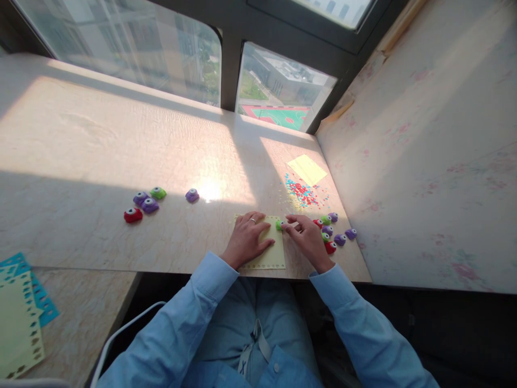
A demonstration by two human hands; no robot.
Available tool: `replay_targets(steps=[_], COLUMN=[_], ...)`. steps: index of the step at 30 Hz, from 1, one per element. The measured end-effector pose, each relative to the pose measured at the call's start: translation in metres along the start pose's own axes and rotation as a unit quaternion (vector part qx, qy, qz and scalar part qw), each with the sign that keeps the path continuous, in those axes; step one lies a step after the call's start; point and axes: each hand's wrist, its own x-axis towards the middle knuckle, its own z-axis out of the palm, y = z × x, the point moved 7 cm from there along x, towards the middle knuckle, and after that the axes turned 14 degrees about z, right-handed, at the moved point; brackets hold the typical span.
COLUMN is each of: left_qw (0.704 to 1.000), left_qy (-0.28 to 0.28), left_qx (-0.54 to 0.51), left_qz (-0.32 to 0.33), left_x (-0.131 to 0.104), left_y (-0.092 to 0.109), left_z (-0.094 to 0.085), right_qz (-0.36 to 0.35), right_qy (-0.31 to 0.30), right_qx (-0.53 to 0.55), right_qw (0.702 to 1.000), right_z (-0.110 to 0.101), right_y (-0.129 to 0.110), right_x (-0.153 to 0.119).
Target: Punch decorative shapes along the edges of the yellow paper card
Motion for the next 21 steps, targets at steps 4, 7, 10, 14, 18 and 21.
replay_targets(steps=[4,7,10,14,18,21], left_qw=[1.0,1.0,1.0,1.0,1.0,1.0], left_qy=[0.003,0.002,0.0,0.0,0.001,0.0], left_qx=[0.0,0.0,-0.001,-0.002,0.0,0.0], left_qz=[0.002,0.002,0.0,0.002,0.003,0.004], left_x=[0.0,0.0,0.0,0.0,0.0,0.0], left_y=[0.0,0.0,0.0,0.0,-0.001,0.0], left_z=[0.0,0.0,0.0,0.001,0.001,0.001], right_qz=[0.044,0.079,0.101,0.127,0.141,0.147], right_qy=[-0.047,-0.102,-0.128,-0.157,-0.188,-0.209], right_qx=[0.03,0.06,0.068,0.05,-0.002,-0.045], right_qw=[0.997,0.99,0.984,0.978,0.972,0.966], right_z=[0.003,0.012,0.016,0.017,0.019,0.023], right_y=[0.0,0.002,0.004,0.005,0.002,0.0], right_x=[0.009,0.017,0.025,0.03,0.037,0.042])
